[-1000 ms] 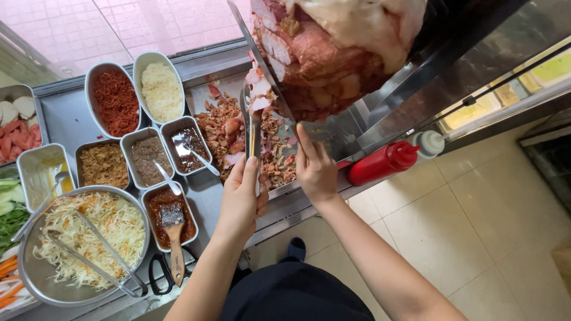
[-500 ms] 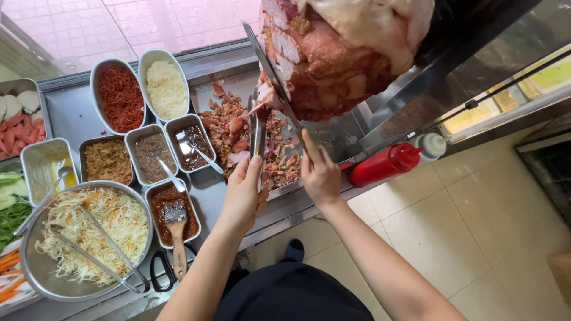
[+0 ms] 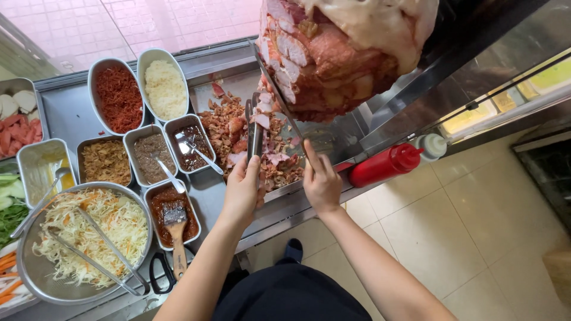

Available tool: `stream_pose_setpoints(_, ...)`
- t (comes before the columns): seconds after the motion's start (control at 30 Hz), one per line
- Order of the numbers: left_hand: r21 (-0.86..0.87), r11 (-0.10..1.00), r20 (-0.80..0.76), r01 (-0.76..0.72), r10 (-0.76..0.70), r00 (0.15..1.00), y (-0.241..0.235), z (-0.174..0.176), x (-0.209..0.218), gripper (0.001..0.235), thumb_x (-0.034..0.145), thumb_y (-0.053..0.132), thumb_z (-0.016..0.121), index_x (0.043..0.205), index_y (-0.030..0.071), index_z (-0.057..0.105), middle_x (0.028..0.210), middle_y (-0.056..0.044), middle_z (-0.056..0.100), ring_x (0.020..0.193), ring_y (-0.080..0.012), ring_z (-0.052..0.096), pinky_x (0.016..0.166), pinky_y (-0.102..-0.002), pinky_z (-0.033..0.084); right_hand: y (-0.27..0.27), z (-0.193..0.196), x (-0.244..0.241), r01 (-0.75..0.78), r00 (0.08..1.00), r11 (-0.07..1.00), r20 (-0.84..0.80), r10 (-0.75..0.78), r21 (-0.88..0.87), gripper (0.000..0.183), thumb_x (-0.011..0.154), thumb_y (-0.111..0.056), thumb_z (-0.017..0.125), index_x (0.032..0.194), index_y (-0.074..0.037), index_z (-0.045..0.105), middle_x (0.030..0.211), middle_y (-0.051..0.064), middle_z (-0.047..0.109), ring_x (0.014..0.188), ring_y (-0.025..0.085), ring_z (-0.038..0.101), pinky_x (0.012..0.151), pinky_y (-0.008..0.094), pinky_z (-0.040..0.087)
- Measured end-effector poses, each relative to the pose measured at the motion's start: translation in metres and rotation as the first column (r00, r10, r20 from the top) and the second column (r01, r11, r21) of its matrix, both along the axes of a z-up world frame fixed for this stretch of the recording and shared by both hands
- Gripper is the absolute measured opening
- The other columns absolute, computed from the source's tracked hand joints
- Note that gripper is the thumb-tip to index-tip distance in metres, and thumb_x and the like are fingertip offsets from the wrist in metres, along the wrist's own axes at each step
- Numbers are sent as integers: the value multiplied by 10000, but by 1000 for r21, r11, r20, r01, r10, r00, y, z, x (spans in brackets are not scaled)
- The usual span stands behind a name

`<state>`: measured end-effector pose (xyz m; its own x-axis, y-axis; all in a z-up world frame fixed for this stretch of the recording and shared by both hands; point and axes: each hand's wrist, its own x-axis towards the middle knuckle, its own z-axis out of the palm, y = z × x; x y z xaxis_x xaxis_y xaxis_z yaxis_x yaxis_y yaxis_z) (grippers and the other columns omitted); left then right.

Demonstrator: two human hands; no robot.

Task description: Slicing meat from a vertical rotisserie and organizing sandwich ingredients.

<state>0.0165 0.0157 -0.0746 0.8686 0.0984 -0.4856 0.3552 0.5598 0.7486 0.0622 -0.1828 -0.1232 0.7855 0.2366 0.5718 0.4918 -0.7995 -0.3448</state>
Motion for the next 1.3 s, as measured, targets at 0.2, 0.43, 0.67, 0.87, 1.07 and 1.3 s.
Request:
stream_pose_setpoints(0.2,98,995,81,-16,8,997,0,4,7,231,1048,305,501,1217,159,557,662,43,462,406,-64,365,346,-244,270,-31,-3,-34,39,998,997,-45,-36,66,620,979,-45,670,1525,-292,510,861,24,655,653,194,639,587,362,531)
stream_pose_setpoints(0.43,224,974,189,-20,-24,982,-20,-1,6,329,1068,278,482,1353,142,573,644,50,466,452,-47,422,382,-231,335,-11,17,-3,-33,999,990,8,32,139,625,993,-37,671,1542,-275,490,864,28,644,666,180,633,602,335,524)
stream_pose_setpoints(0.67,191,981,138,12,-39,990,-35,-1,-17,321,1062,288,484,1325,128,572,671,45,496,447,-53,414,387,-229,324,-13,37,31,-124,992,991,38,122,40,652,992,-40,682,1549,-314,483,869,43,646,642,197,621,590,354,521)
stream_pose_setpoints(0.87,95,994,103,-58,48,994,-37,-7,-12,309,1059,299,490,1311,140,571,675,39,482,429,-53,390,369,-236,296,7,47,34,-94,985,996,144,94,-2,628,1018,-71,674,1563,-307,471,926,55,660,713,249,647,631,382,534)
stream_pose_setpoints(1.07,64,993,140,-98,89,986,-25,-6,9,297,1087,310,489,1309,122,551,672,35,463,432,-48,389,366,-238,295,-46,3,-9,-47,999,999,18,47,4,643,981,-48,652,1551,-293,482,858,48,636,663,233,626,614,378,534)
stream_pose_setpoints(1.3,159,987,110,-21,3,994,-29,7,6,310,1065,328,475,1309,156,559,658,41,470,407,-55,404,346,-244,306,-4,29,42,-109,993,993,48,107,45,643,1002,-26,678,1554,-292,483,842,55,630,655,230,616,605,375,521)
